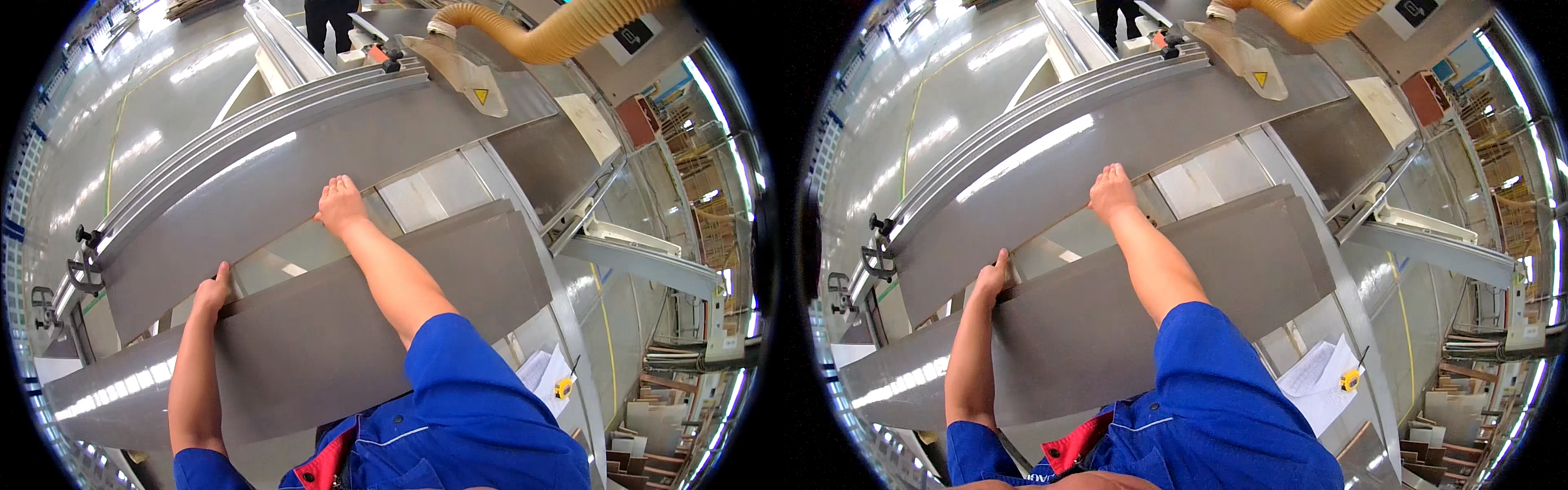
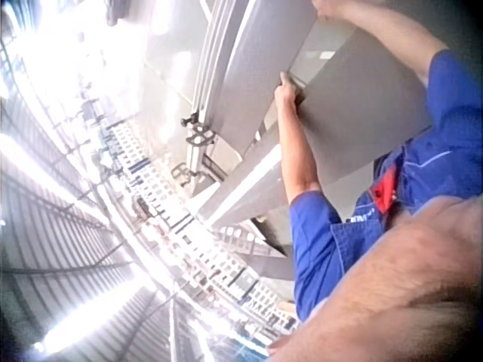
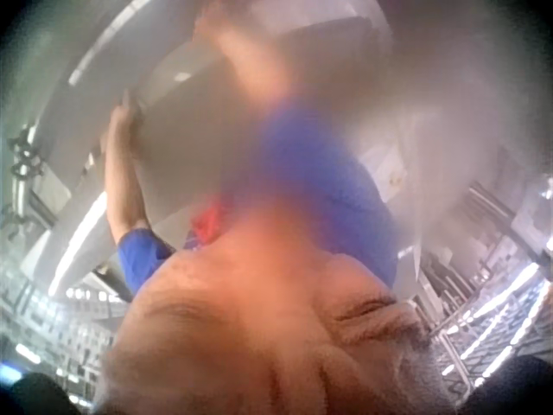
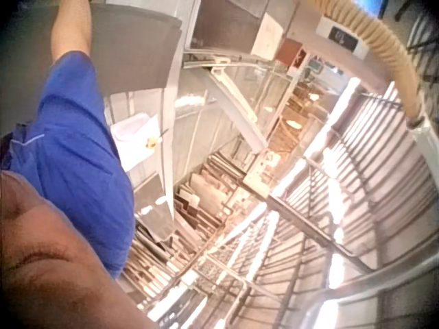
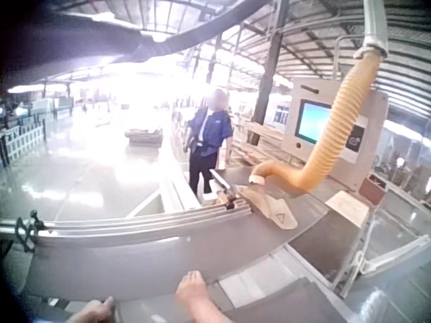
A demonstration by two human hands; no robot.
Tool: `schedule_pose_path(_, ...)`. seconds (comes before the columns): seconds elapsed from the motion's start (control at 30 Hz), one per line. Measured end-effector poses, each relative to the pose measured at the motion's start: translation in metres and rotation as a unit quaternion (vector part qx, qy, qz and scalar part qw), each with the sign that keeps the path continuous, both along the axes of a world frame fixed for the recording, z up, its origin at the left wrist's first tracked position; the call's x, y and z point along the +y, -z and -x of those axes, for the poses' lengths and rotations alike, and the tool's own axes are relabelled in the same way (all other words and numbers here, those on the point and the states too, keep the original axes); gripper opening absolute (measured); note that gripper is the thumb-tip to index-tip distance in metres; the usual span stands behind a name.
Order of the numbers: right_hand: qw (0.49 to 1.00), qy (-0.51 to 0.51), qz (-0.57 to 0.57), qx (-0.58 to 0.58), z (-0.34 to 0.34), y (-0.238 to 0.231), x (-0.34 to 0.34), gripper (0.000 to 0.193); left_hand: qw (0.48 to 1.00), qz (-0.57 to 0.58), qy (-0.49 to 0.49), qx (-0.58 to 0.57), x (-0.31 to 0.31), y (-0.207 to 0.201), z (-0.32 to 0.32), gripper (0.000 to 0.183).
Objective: The person positions a large grey panel on a table saw, consults a document, and uses a tape measure to verify dimensions. They then operate the saw to cut the panel and peel off a protective film from the edge of the cut piece.
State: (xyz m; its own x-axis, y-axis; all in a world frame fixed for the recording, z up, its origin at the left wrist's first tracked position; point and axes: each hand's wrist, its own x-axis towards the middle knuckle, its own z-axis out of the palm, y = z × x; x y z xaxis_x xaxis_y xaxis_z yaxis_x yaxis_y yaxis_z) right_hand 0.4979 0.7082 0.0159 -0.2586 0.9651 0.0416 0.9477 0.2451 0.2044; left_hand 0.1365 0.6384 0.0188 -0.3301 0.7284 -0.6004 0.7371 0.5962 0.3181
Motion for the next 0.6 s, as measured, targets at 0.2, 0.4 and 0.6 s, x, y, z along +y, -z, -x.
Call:
schedule_pose_path(0.2, 1.0, -0.009, -0.011, -0.01, 0.0, -0.002, -0.002, 0.073, 0.999, -0.019, -0.008, -0.026, -0.004, 0.006, 0.0, 0.104)
schedule_pose_path(0.4, 0.999, -0.012, 0.035, -0.005, 0.0, -0.01, -0.002, 0.063, 0.999, -0.036, 0.02, -0.015, -0.006, 0.006, -0.001, 0.106)
schedule_pose_path(0.6, 0.999, 0.02, -0.039, -0.011, 0.006, 0.001, -0.003, 0.054, 0.999, -0.039, 0.007, -0.032, -0.006, 0.019, 0.003, 0.107)
